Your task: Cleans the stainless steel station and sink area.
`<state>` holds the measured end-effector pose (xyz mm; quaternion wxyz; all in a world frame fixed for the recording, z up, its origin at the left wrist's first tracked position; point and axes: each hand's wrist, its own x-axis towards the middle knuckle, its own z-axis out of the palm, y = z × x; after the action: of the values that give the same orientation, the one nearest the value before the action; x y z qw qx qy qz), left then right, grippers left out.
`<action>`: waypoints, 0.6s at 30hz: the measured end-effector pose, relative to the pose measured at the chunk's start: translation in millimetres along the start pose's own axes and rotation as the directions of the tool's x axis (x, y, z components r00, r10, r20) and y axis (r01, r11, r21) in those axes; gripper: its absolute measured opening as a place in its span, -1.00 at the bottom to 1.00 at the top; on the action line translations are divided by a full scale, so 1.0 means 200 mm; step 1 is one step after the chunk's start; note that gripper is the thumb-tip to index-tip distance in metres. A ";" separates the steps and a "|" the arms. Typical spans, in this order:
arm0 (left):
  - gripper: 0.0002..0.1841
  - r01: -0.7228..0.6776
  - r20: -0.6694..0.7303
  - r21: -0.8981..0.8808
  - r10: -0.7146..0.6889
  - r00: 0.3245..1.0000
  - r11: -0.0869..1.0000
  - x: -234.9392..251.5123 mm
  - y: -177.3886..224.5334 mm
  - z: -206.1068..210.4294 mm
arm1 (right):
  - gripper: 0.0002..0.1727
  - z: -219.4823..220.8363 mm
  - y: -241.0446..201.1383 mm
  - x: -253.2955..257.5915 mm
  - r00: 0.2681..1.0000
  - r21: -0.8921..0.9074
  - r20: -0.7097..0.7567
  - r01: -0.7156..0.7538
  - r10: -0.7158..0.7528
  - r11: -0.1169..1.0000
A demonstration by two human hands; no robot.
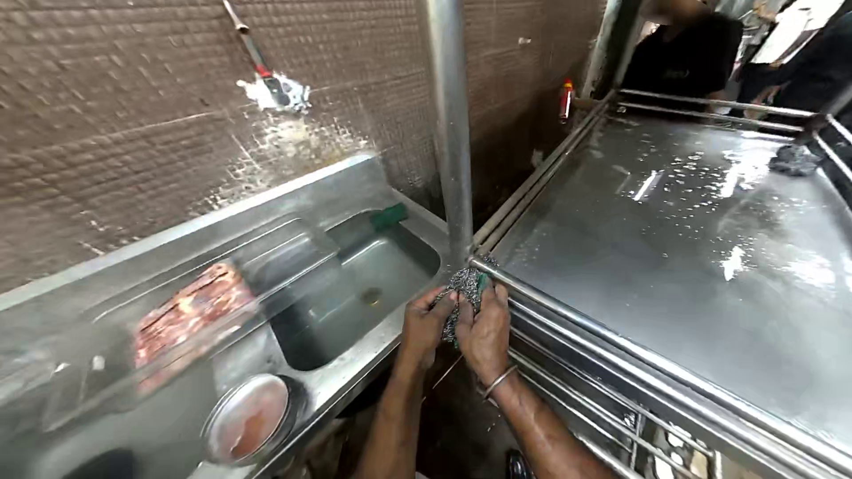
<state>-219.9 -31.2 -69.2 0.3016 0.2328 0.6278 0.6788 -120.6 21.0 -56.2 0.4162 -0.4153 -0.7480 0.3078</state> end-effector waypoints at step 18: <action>-0.80 -0.088 -0.235 0.027 0.092 0.968 0.996 -0.42 -0.13 -0.23 | -0.28 0.03 0.08 -0.35 0.943 0.337 0.301 0.036 -0.144 0.941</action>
<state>-189.4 -121.6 -95.1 0.1920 0.1811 0.6536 0.7093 -98.2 -34.0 -97.3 0.3658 -0.2497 -0.7627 0.4712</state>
